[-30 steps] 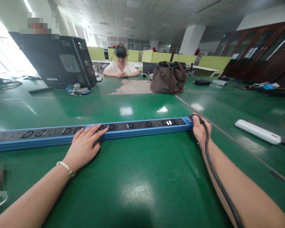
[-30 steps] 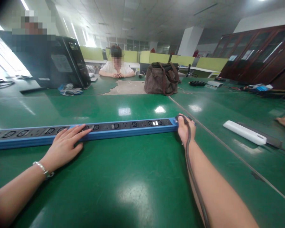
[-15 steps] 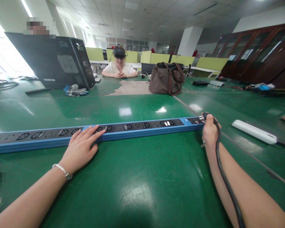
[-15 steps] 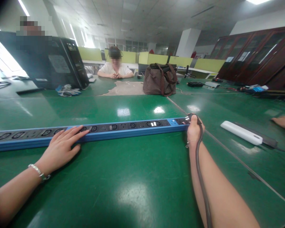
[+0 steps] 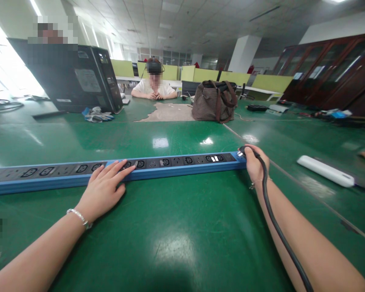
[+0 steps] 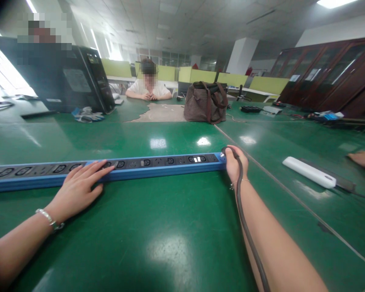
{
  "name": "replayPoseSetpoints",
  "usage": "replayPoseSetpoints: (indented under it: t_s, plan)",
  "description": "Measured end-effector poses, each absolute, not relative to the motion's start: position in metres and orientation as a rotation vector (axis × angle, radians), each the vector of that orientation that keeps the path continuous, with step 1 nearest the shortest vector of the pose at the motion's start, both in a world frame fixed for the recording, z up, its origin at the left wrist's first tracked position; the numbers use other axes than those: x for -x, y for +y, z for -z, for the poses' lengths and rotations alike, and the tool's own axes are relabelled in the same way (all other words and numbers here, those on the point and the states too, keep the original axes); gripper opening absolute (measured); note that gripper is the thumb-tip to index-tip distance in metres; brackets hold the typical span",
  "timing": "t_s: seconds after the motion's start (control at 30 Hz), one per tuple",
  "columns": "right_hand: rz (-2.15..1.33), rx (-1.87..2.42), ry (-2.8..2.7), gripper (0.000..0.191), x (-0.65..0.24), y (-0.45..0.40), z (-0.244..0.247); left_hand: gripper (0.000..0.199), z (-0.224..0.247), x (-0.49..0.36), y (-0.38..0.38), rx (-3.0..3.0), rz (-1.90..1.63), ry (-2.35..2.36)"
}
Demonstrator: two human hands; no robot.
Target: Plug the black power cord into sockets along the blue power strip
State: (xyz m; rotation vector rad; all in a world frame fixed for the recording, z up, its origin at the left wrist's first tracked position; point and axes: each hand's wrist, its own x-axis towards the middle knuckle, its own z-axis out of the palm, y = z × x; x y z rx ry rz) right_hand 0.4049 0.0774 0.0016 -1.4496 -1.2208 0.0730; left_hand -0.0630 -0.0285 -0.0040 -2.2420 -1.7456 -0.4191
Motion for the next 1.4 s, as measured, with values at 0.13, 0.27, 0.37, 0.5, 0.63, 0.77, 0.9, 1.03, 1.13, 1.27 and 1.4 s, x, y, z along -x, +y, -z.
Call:
replayPoseSetpoints:
  t_s: [0.13, 0.27, 0.37, 0.5, 0.63, 0.77, 0.9, 1.03, 1.13, 1.27, 1.4]
  plan:
    - [-0.067, 1.533, -1.326, 0.038, -0.390, 0.073, -0.006, 0.053, 0.004, 0.064, -0.028, 2.234, 0.401, -1.736]
    - [-0.087, 1.599, -1.408, 0.043, -0.388, 0.073, -0.004, 0.053, 0.005, 0.064, -0.028, 2.233, 0.393, -1.721]
    - [-0.086, 1.609, -1.449, 0.045, -0.390, 0.074, -0.003, 0.053, 0.005, 0.063, -0.028, 2.234, 0.393, -1.720]
    - [-0.068, 1.633, -1.480, 0.044, -0.389, 0.074, -0.004, 0.053, 0.005, 0.063, -0.028, 2.229, 0.393, -1.725]
    - [-0.060, 1.651, -1.509, 0.041, -0.386, 0.072, -0.006, 0.053, 0.005, 0.064, -0.028, 2.229, 0.398, -1.730]
    - [-0.035, 1.649, -1.555, 0.041, -0.385, 0.073, -0.006, 0.053, 0.006, 0.064, -0.028, 2.230, 0.401, -1.725]
    - [0.001, 1.682, -1.591, 0.041, -0.385, 0.074, -0.005, 0.053, 0.006, 0.064, -0.027, 2.231, 0.402, -1.724]
    - [0.108, 1.759, -1.659, 0.042, -0.383, 0.073, -0.001, 0.053, 0.006, 0.064, -0.028, 2.232, 0.400, -1.724]
    - [0.184, 1.801, -1.717, 0.044, -0.381, 0.067, 0.003, 0.053, 0.006, 0.064, -0.028, 2.230, 0.404, -1.732]
    - [0.242, 1.832, -1.746, 0.046, -0.378, 0.061, 0.004, 0.053, 0.005, 0.063, -0.028, 2.226, 0.392, -1.731]
    - [0.215, 1.898, -1.744, 0.044, -0.379, 0.063, 0.000, 0.053, 0.005, 0.063, -0.028, 2.219, 0.384, -1.729]
